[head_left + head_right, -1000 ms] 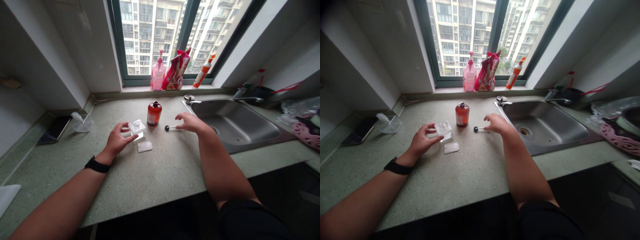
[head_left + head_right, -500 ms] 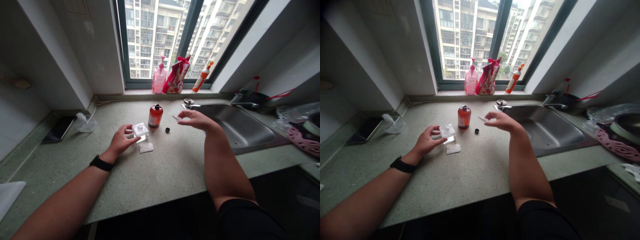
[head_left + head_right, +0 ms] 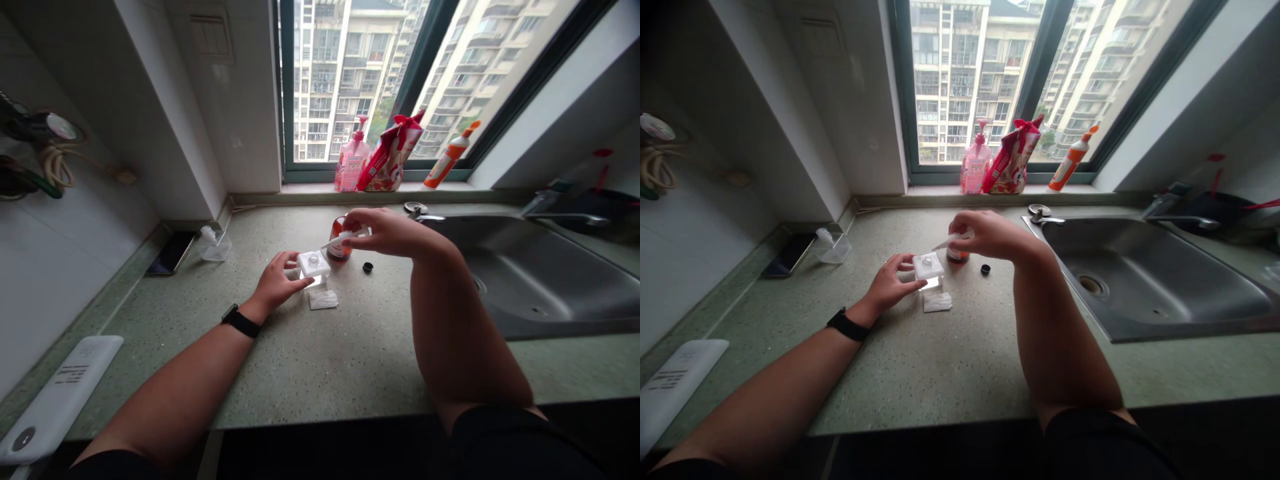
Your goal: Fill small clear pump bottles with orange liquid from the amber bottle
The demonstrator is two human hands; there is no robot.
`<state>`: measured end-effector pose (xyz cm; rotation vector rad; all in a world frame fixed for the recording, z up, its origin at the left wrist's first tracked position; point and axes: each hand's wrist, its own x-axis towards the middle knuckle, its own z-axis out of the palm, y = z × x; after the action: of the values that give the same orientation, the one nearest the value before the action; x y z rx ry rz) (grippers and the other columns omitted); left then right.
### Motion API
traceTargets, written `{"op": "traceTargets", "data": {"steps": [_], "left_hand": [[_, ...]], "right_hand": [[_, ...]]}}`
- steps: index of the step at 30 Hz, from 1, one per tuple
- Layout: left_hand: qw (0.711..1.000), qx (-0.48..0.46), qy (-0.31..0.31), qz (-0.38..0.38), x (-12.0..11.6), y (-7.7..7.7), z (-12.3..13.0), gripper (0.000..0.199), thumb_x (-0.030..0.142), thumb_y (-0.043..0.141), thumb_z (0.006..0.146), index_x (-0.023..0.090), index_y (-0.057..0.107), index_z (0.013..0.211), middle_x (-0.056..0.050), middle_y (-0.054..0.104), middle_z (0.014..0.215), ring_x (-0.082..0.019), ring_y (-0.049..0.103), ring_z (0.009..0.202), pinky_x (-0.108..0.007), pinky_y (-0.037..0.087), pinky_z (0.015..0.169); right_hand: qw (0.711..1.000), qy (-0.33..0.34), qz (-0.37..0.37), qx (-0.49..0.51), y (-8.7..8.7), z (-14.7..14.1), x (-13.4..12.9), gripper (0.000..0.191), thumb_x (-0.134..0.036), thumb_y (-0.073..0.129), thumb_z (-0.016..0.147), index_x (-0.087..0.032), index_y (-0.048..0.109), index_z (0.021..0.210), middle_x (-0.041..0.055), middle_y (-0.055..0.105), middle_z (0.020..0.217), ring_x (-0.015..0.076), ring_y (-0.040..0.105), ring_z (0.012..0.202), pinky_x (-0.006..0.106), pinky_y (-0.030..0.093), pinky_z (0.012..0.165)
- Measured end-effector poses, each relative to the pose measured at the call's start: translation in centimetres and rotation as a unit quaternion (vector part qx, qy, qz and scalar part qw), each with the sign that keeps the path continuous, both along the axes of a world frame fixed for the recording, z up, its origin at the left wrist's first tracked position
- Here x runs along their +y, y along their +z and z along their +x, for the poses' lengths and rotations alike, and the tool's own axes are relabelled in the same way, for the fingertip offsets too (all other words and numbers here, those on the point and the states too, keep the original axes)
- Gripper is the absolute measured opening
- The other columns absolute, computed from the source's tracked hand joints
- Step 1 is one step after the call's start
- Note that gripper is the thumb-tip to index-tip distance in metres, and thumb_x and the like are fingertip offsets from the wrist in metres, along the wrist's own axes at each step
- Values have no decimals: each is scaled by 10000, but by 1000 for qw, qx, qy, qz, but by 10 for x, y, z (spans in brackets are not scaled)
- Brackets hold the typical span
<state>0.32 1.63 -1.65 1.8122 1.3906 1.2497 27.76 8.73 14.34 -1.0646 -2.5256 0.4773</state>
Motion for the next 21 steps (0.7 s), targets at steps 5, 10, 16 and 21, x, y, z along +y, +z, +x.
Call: {"op": "traceTargets", "data": {"steps": [5,10,16,21], "left_hand": [[1000,-5,-2,-4,1,0,0,615,390,970,739,197,663,1236,-123,706,1270,-285,774,1073,-462,658,924],[1000,0,-1,8,0,0,1,611,392,971,745,203,672,1243,-115,706,1268,-281,776,1069,-447,656,921],[999,12,-6,37,-2,1,0,628,389,980,740,203,671,1254,-113,702,1275,-290,774,1094,-460,651,956],[998,22,-12,57,-3,2,0,633,427,977,750,207,671,1259,-107,706,1267,-289,775,1093,-458,653,960]], "right_hand": [[999,-7,30,-12,-4,0,-2,279,-485,741,874,-244,763,1015,45,796,979,208,692,839,347,512,767],[1000,-4,20,-19,-1,-4,-5,321,-503,739,884,-227,767,1046,58,797,1004,209,693,858,340,489,763],[998,-13,16,-61,-3,-17,-9,262,-431,779,875,-221,766,1031,45,782,925,191,671,810,313,452,723],[999,3,31,-38,-14,-30,-12,212,-374,814,860,-214,763,990,35,755,887,175,643,779,298,428,703]]}}
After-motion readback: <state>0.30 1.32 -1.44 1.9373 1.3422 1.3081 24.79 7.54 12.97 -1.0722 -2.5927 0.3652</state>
